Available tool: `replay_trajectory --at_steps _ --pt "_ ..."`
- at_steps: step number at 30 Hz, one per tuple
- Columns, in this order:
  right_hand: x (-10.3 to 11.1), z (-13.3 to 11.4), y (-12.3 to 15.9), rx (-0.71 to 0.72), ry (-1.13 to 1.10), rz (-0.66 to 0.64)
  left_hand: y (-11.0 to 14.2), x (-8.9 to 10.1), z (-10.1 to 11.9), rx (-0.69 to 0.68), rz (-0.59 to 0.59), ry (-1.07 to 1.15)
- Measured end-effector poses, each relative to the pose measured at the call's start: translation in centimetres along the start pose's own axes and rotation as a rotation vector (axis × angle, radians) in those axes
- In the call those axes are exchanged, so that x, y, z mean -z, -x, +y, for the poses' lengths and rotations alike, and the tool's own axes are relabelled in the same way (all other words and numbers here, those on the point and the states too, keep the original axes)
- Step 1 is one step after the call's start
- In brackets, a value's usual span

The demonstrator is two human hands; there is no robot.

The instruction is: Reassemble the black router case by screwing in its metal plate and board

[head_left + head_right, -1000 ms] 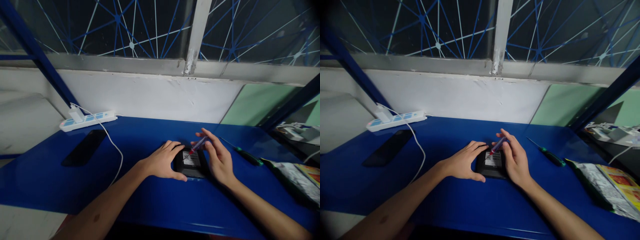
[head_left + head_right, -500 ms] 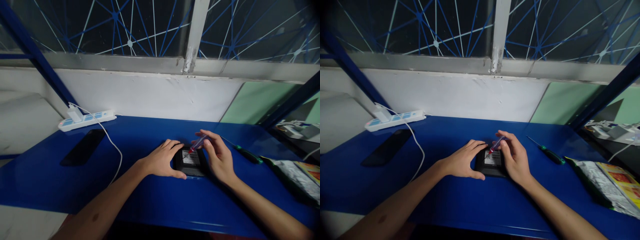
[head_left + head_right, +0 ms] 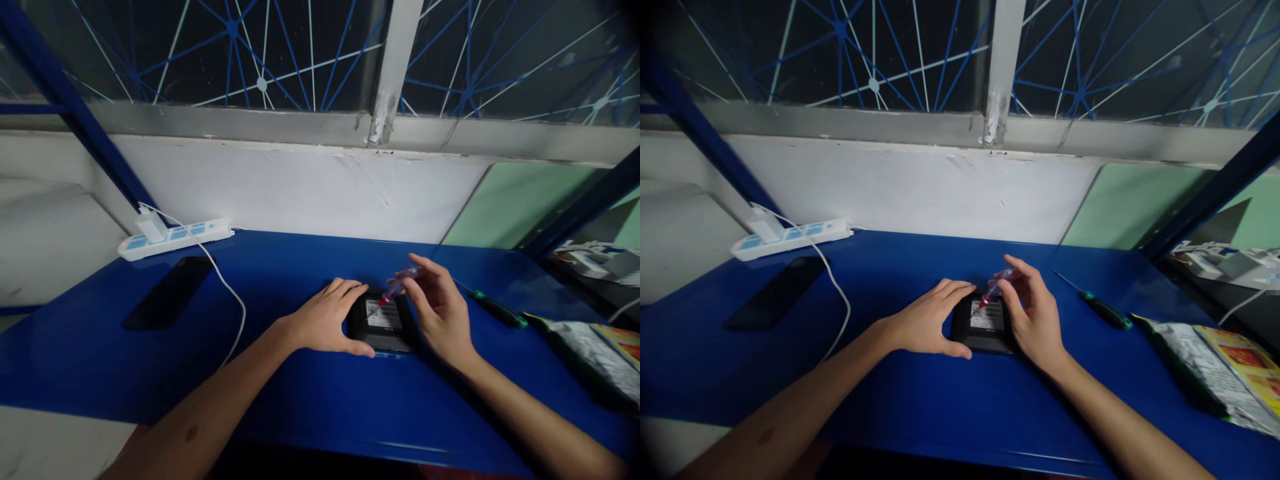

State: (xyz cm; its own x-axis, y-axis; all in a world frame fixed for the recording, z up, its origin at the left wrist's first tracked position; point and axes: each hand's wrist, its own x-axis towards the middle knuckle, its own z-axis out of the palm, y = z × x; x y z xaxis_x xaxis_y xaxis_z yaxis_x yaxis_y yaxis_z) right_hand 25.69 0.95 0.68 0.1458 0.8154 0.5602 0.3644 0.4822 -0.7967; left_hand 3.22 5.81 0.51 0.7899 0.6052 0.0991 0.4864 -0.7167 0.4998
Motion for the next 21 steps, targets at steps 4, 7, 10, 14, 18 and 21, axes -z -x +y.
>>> replay_trajectory --at_steps 4,7,10,14,18,21 --pt "0.06 0.15 -0.06 0.021 -0.011 0.009 -0.01 -0.04 -0.05 -0.006 -0.003 0.002" --pt "0.09 -0.13 0.09 -0.008 -0.068 -0.037 0.03 0.00 -0.02 -0.009 -0.007 0.008" --pt "0.16 -0.39 0.15 -0.031 -0.069 -0.056 0.03 0.03 0.03 -0.005 -0.005 0.009" --pt "0.27 -0.32 -0.04 0.011 0.032 -0.026 -0.02 0.01 -0.03 0.008 -0.016 0.002" --pt "0.19 -0.36 -0.06 0.016 -0.002 -0.023 -0.02 -0.04 -0.07 -0.009 -0.005 -0.013" --pt "0.11 -0.55 0.14 -0.014 -0.003 -0.039 0.04 -0.03 0.01 -0.010 0.014 -0.019"
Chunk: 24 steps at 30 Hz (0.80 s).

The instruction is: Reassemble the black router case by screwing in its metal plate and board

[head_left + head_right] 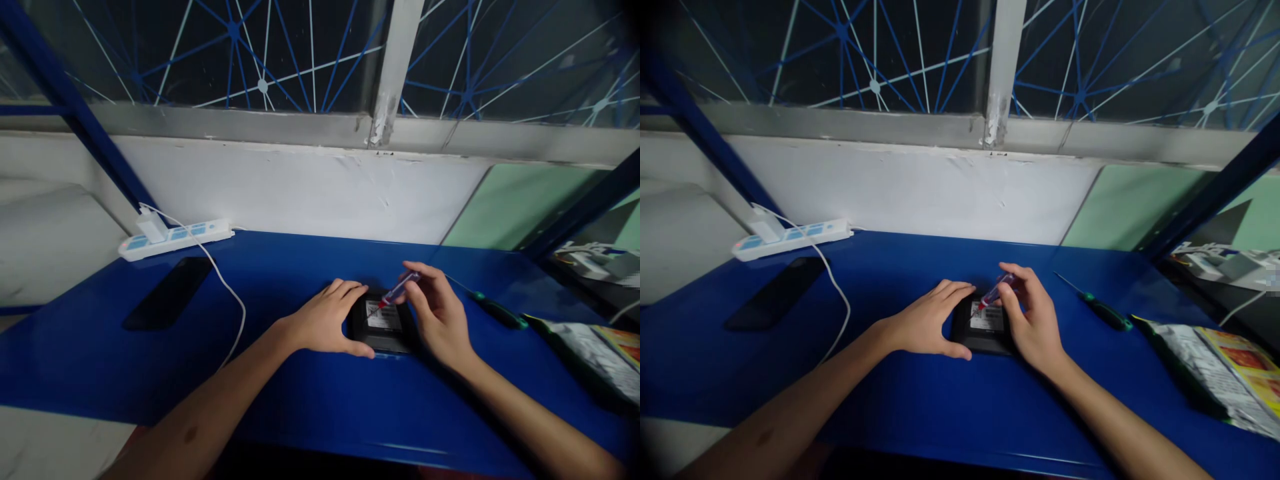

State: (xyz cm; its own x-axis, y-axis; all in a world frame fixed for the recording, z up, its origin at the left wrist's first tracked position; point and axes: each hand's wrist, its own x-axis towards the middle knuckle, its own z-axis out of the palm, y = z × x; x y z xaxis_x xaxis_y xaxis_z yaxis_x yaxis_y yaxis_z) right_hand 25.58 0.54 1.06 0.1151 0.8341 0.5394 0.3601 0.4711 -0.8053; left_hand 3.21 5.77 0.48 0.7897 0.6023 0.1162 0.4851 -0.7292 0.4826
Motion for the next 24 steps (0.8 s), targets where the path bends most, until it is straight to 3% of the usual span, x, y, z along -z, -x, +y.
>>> replay_trajectory --at_steps 11,20,24 --pt "-0.01 0.29 0.25 -0.062 -0.066 -0.034 -0.03 0.14 0.11 0.014 -0.027 0.000" --pt "-0.10 0.54 0.19 0.046 -0.010 0.074 0.04 0.04 -0.11 -0.002 -0.015 0.034" --pt "-0.04 0.39 0.17 0.017 -0.042 0.025 0.03 0.04 -0.13 0.000 -0.023 0.030"
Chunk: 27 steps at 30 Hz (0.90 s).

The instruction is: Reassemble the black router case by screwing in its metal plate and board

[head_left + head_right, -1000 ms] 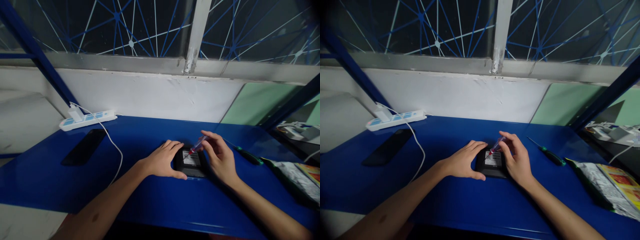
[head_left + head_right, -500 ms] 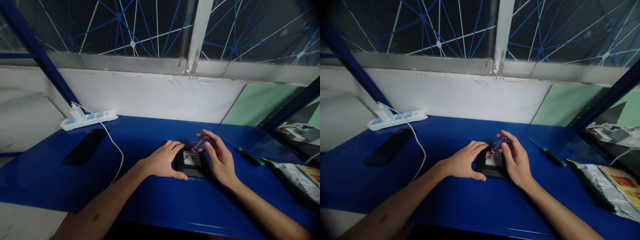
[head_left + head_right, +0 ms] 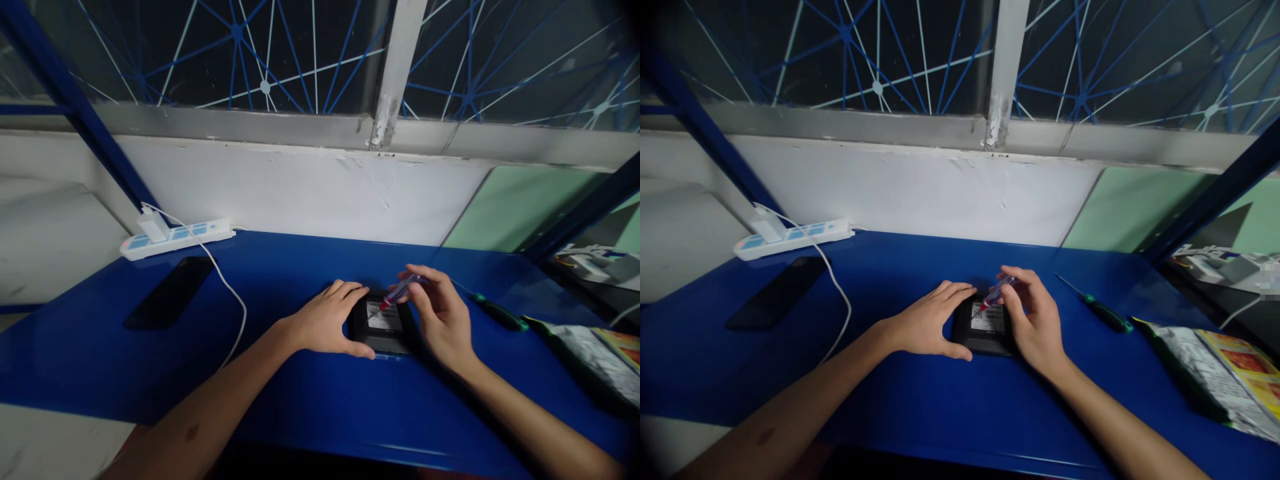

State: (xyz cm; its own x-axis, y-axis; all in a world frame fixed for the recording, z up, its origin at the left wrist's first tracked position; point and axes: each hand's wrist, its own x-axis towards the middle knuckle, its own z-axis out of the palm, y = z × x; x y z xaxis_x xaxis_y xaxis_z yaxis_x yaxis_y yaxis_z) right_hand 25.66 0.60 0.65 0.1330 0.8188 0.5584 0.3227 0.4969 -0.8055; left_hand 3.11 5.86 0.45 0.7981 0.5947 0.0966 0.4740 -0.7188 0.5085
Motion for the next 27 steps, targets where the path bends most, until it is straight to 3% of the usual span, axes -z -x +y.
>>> replay_trajectory --at_steps 3,9,17,23,27 --pt "0.0 -0.3 0.1 -0.053 -0.042 -0.047 0.0 0.0 0.1 0.013 -0.003 -0.013" --pt "-0.1 0.1 -0.1 0.001 0.077 0.018 0.0 0.0 0.0 0.002 0.004 -0.013" --pt "-0.2 0.2 0.0 -0.054 0.047 -0.029 0.0 0.2 0.3 0.015 0.002 -0.010" --pt "-0.4 1.1 -0.8 -0.070 0.010 0.068 -0.1 0.2 0.1 0.007 0.010 0.014" --pt "0.6 2.3 -2.4 -0.050 -0.012 0.179 0.1 0.4 -0.1 -0.004 0.025 0.014"
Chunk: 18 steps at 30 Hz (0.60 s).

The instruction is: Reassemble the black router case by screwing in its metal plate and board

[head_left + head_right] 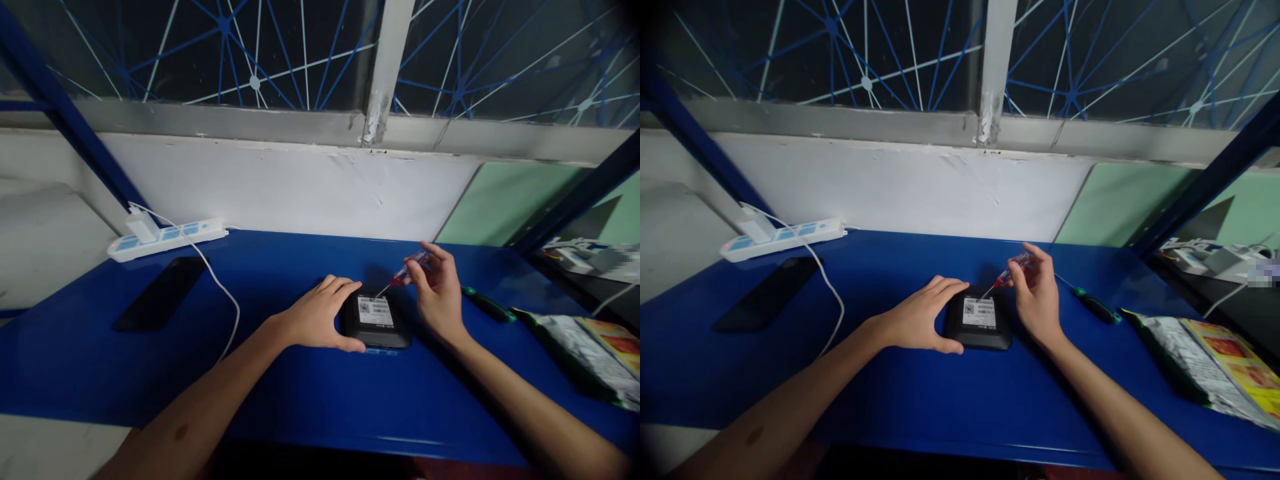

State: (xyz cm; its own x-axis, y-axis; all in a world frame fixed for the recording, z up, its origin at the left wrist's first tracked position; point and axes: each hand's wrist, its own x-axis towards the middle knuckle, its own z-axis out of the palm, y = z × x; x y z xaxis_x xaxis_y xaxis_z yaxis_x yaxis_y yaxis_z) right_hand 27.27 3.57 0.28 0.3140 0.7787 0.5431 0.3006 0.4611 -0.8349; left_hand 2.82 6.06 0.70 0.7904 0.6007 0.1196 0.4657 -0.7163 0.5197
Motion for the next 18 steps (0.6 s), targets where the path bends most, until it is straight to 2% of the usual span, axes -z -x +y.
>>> replay_trajectory --at_steps 6,12,18 --pt "1.3 1.7 -2.0 0.001 0.053 0.063 0.4 0.2 -0.5 -0.002 0.001 -0.001" --pt "1.5 2.4 -2.2 0.014 0.088 0.036 0.4 0.1 -0.8 -0.022 0.018 -0.014" --pt "1.3 2.1 -2.0 0.034 0.081 -0.006 0.4 0.1 -0.9 -0.009 -0.001 -0.016"
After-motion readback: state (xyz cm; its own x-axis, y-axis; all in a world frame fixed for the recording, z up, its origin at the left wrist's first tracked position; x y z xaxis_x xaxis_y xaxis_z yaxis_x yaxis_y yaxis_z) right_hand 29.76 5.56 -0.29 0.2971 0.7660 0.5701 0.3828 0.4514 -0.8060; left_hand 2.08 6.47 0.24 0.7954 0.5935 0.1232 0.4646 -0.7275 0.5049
